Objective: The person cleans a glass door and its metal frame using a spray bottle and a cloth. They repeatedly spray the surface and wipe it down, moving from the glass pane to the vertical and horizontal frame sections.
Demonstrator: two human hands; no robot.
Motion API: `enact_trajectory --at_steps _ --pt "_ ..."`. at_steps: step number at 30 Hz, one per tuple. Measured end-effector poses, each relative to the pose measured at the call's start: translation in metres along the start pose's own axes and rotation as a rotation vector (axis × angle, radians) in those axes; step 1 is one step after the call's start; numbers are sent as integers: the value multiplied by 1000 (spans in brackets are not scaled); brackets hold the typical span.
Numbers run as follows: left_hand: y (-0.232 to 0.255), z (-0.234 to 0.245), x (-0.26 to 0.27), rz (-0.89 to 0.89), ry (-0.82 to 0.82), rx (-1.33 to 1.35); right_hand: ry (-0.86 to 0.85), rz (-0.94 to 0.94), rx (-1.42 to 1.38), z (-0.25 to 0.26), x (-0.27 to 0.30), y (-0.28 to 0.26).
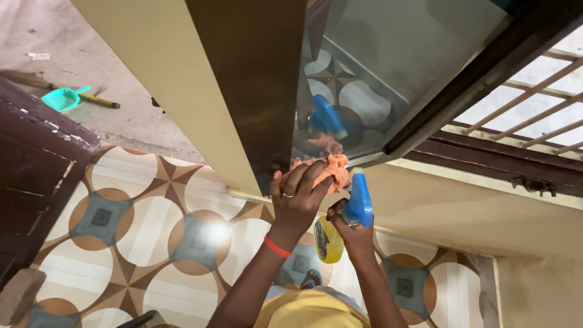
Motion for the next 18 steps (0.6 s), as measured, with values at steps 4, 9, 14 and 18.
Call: enact_trajectory --at_steps 4,9,14,18 --pt "0 15 -11 7 55 5 -13 1 32 0 5 -7" --pt "2 0 -12 0 77 30 2 18 -6 -4 2 -15" --pt "-2 -10 10 -30 4 37 72 -19 85 -8 -3 -20" --pt "-2 -3 14 26 -55 70 71 24 61 -8 -5 -19"
Point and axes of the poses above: each hand's wrist, its own x-axis away from the middle knuckle, its own z-axis out of the back of the hand, y = z × x, the point moved 2 cm from there along -x, towards the middle knuckle, and after that the axes turned 7 degrees about z, right-handed, at the moved point
